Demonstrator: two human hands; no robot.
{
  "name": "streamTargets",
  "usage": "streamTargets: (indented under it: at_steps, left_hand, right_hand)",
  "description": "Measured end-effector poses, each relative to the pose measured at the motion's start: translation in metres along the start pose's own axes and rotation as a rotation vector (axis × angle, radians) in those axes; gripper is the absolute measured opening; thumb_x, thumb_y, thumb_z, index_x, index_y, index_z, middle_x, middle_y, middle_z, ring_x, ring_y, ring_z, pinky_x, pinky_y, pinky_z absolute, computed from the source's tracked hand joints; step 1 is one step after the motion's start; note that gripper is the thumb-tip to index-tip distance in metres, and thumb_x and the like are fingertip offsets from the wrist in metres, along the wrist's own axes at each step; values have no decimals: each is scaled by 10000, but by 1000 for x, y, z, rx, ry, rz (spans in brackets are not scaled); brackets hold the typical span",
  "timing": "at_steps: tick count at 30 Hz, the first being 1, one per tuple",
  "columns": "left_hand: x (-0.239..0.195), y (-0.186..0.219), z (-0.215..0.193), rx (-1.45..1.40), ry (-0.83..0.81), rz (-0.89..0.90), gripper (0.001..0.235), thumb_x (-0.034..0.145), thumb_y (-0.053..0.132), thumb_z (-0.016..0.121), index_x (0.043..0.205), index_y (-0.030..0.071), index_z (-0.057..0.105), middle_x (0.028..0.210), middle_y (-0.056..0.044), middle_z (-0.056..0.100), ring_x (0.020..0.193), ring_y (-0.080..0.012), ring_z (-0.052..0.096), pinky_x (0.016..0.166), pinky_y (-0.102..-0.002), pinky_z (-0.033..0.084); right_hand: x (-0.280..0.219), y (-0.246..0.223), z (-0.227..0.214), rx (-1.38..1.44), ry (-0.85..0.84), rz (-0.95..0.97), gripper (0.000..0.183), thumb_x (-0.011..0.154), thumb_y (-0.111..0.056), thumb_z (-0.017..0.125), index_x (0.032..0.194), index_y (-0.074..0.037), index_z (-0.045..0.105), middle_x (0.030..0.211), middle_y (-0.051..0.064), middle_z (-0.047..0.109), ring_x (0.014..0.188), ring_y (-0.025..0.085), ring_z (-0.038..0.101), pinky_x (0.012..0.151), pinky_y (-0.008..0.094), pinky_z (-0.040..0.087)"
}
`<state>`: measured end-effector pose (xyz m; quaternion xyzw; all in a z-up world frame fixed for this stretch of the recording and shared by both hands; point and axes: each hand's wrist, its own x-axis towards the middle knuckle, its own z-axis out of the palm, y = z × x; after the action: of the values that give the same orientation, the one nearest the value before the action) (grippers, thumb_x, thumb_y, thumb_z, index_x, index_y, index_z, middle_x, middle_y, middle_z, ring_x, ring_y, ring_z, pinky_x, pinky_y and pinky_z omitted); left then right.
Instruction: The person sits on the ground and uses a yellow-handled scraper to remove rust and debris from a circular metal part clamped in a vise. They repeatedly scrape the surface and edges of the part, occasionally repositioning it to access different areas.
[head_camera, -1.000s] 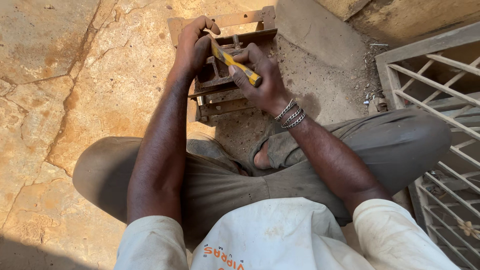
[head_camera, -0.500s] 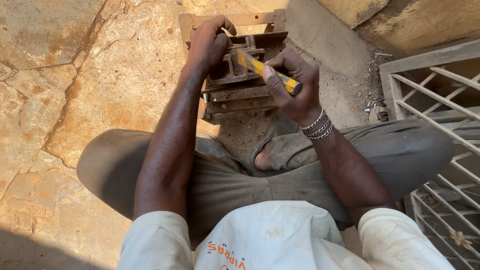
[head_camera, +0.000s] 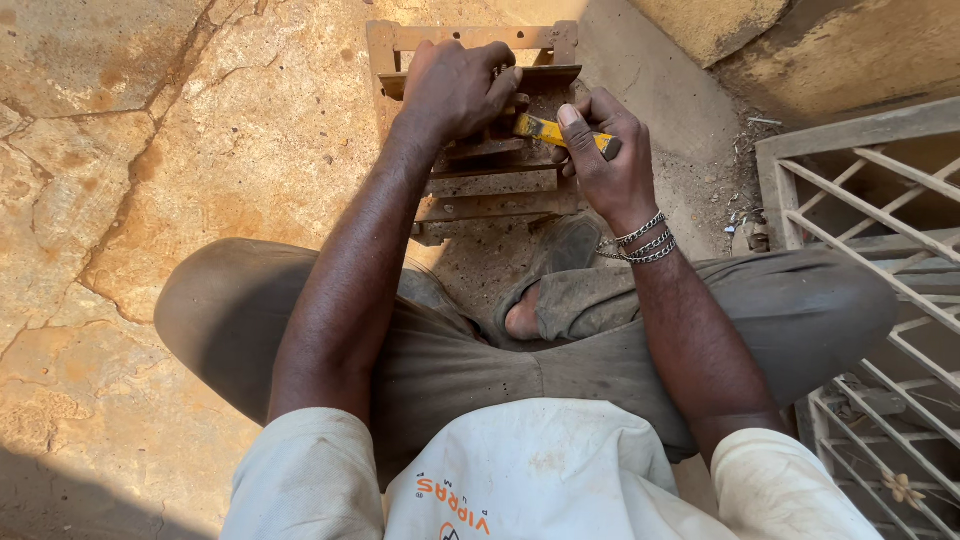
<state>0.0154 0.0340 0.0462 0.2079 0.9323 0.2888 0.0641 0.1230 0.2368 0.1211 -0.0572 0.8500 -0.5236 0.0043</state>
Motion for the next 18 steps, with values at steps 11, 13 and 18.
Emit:
streamTargets:
  at_steps: [11, 13, 18]
  left_hand:
    - [-40, -2, 19, 138, 361, 113, 356, 1008, 506, 603, 979, 220, 813, 611, -5, 605, 820, -191, 502, 929, -553, 304]
    - [-45, -4, 17, 90, 371, 123, 356, 1058, 492, 592, 1044, 205, 802, 648, 9, 589, 860, -203, 492, 924, -520, 316]
    - [-27, 5, 8, 35, 158, 30, 432, 974, 599, 612, 1108, 220, 771, 690, 15, 649, 742, -162, 564, 852, -470, 371]
  right_hand:
    - [9, -1, -33, 336, 65, 29, 559, 1091, -521, 560, 1040, 2, 754, 819, 121, 727, 659, 156, 730, 513, 242, 552]
    - [6, -3, -34, 418, 101, -21, 520, 1095, -485, 589, 1076, 12, 741, 855, 131, 733, 703, 169, 746, 556, 258, 579]
    - [-4, -13, -35, 614, 67, -64, 320, 1059, -201, 763, 1243, 24, 628, 1000, 138, 717, 859, 185, 741, 707, 305, 631]
